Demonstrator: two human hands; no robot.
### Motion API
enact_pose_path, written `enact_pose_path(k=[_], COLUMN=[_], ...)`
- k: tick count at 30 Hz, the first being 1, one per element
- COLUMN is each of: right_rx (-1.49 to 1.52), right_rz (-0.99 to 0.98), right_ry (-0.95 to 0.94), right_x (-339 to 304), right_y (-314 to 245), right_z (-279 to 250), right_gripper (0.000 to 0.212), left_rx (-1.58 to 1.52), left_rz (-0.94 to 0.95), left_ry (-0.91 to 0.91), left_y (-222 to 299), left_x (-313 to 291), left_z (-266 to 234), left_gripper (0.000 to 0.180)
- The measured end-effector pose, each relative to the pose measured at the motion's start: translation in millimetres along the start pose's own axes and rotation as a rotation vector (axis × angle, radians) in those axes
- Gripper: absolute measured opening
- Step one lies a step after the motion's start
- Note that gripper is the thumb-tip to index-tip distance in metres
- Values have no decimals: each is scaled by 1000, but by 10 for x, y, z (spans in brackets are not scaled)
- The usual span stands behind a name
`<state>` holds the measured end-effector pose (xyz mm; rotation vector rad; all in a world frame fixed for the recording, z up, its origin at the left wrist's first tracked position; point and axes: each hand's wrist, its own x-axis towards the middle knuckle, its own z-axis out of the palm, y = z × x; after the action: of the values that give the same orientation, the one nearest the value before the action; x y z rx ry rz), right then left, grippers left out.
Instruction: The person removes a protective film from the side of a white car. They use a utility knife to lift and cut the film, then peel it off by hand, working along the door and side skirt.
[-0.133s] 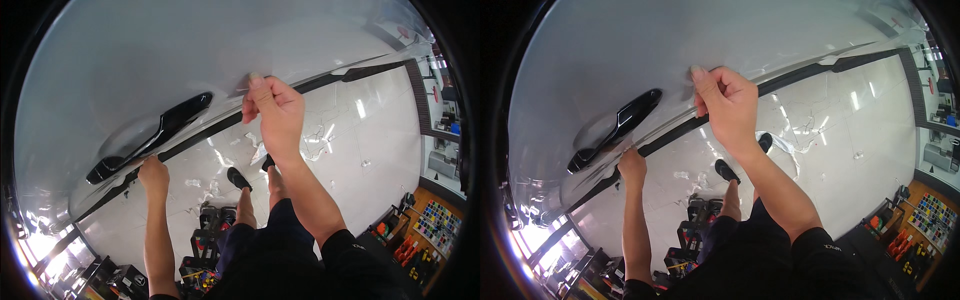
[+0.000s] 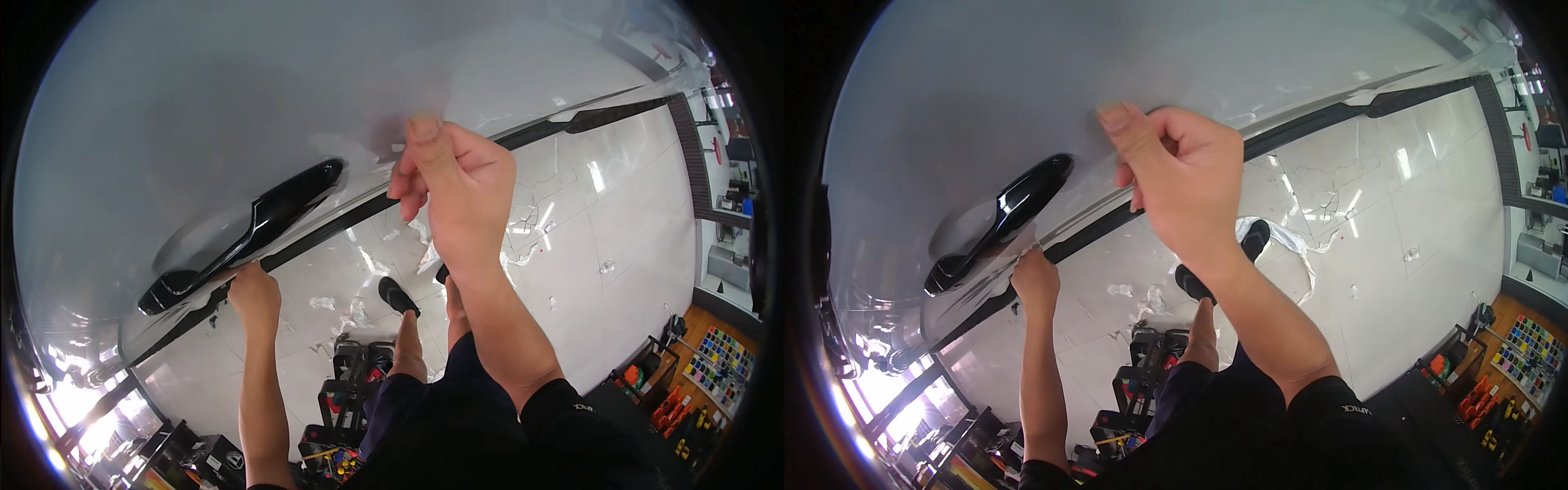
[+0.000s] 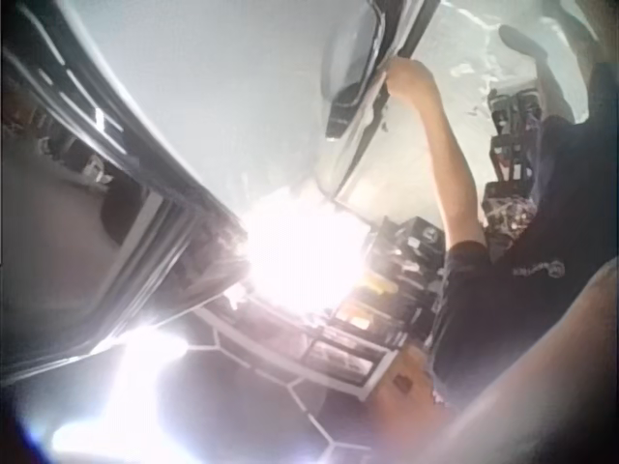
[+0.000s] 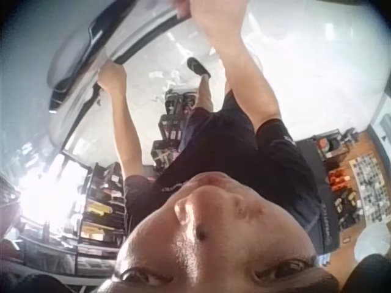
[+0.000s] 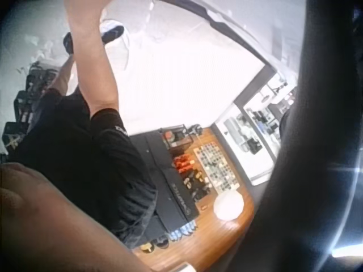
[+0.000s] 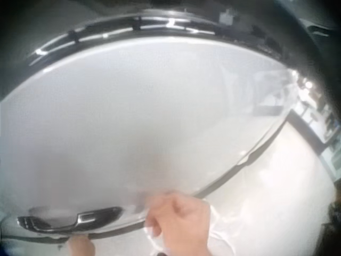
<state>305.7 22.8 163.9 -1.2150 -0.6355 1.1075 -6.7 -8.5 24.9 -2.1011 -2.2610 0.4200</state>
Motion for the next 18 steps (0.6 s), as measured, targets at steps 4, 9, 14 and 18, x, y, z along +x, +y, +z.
enact_pose_path(k=[4, 9, 14, 18], right_rx=[-92, -6, -243, -363], right_rz=[15, 31, -116, -256], right_ry=[68, 31, -29, 2], right_x=[21, -72, -3, 133], right_y=[-17, 92, 91, 42], right_z=[124, 243, 172, 35], right_gripper=[56, 53, 49, 50], left_rx=[-5, 27, -29, -32], left_rz=[-37, 6, 26, 26], left_ry=[-11, 15, 51, 64], left_y=[86, 90, 45, 35], left_x=[69, 30, 26, 32], left_z=[28, 24, 52, 56], left_gripper=[30, 31, 34, 35])
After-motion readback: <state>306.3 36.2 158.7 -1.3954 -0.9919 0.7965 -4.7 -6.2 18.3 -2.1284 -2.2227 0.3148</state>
